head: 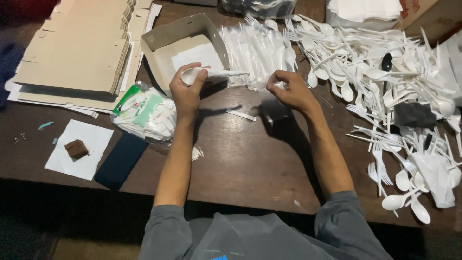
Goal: Wrapping individual plastic forks and spoons into small plastic sleeves at a workstation.
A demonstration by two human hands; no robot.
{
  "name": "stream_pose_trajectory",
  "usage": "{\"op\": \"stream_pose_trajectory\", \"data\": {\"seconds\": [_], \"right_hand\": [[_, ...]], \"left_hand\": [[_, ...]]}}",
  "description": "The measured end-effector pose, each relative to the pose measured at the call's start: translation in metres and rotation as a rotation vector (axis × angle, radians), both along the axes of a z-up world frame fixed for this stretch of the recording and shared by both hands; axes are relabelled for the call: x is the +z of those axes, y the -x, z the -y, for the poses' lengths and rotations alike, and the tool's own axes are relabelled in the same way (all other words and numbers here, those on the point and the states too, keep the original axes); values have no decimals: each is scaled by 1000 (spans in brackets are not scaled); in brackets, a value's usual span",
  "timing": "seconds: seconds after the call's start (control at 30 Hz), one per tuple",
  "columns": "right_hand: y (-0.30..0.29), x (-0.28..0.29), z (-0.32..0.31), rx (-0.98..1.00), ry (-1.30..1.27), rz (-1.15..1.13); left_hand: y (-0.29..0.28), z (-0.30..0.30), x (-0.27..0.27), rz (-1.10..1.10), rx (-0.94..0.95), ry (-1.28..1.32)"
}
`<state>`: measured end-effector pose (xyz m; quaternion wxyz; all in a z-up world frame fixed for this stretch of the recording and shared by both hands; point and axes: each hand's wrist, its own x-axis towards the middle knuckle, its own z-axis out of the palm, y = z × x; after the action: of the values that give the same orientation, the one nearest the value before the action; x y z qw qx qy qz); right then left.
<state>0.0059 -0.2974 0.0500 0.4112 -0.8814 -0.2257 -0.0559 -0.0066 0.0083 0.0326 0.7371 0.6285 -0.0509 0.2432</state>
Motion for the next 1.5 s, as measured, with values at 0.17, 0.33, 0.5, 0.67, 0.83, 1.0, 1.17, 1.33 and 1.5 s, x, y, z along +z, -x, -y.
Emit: {"op": "stream_pose_trajectory", "data": {"seconds": [0.17, 0.33, 0.5, 0.67, 0.83, 1.0, 1.17, 1.33, 1.5], "right_hand": [[0, 1, 6, 19, -189, 42], [17, 28, -5, -63, -208, -9], [16, 27, -9, -87, -319, 20], [9, 22, 0, -36, -192, 55], [6, 24, 7, -44, -97, -34], [8, 25, 11, -61, -90, -55], [11, 28, 11, -104, -75, -45], [14, 34, 10, -112, -106, -109], [16, 33, 5, -78, -96, -104]], "left_hand": [[2, 15, 33, 45, -108, 3], [-6, 24, 70, 45, -277, 45], [-16, 32, 77, 77, -318, -29], [-22, 39, 75, 40, -354, 23], [-29, 41, 75, 67, -405, 54], [-29, 41, 78, 58, -439, -22], [-34, 45, 74, 61, -458, -64], [-38, 44, 70, 80, -513, -58], [-29, 51, 78, 37, -535, -131]]}}
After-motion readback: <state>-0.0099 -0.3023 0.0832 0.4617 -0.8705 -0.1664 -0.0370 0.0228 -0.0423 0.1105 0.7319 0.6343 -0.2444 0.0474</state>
